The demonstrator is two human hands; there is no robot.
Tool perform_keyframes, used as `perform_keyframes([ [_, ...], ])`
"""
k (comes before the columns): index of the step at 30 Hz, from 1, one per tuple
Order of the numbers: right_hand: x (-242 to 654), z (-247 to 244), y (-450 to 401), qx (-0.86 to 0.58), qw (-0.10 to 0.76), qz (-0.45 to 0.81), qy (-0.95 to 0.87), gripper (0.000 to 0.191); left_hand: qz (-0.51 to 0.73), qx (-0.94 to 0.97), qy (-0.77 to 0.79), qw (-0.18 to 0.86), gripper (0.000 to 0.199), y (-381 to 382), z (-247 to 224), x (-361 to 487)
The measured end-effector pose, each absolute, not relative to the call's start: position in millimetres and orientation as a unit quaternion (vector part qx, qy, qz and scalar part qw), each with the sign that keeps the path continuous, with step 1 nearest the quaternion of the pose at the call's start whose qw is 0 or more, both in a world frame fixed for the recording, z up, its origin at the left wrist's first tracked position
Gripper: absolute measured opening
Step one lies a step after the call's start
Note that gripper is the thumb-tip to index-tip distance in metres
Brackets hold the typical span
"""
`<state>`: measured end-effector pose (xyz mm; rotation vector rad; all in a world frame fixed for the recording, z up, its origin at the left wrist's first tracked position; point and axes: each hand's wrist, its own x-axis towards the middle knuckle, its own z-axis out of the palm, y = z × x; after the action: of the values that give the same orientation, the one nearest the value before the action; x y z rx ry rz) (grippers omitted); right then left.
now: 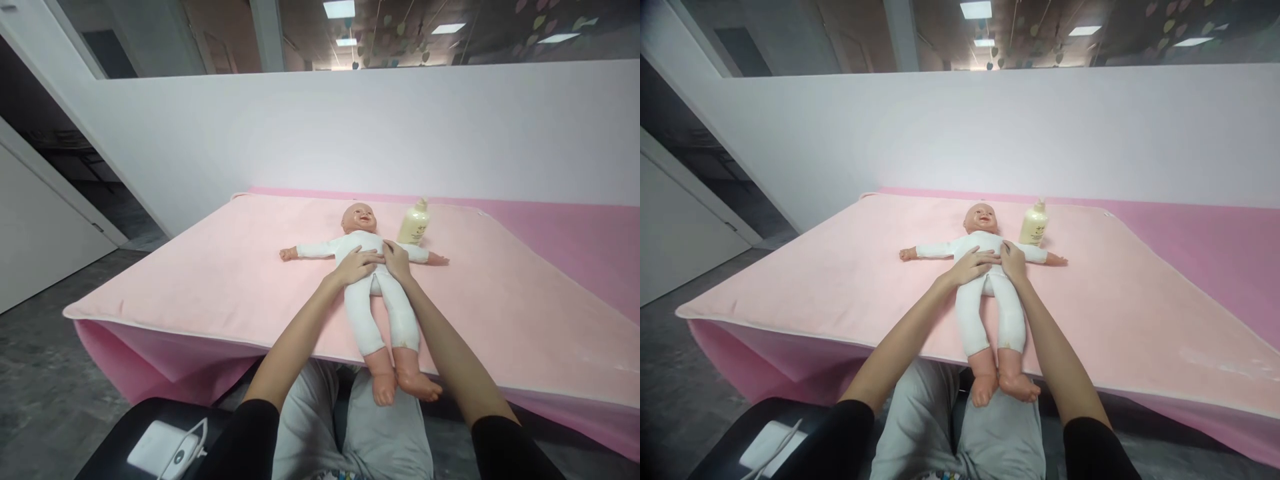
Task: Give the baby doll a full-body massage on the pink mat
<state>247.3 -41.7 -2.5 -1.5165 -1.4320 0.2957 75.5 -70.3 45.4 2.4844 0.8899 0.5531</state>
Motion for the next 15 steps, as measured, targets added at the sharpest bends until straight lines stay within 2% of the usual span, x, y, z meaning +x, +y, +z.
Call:
perform_keyframes([
  [4, 245.8, 1.5, -45.6, -0.618, 0.517, 0.105, -0.582, 0.038, 0.172, 0.894, 0.384, 0.152, 0.044, -68.7, 41.9, 80.2],
  [8, 242.7, 9.7, -55.3, -0.579, 0.566, 0.079, -0.581, 0.029, 0.156, 0.868, 0.453, 0.126, 0.054, -65.3, 37.2, 83.4],
  [15, 232.4, 18.5, -64.6, -0.453, 0.55, 0.196, -0.674, 0.023, 0.202, 0.807, 0.54, 0.126, 0.059, -59.2, 28.5, 84.6],
])
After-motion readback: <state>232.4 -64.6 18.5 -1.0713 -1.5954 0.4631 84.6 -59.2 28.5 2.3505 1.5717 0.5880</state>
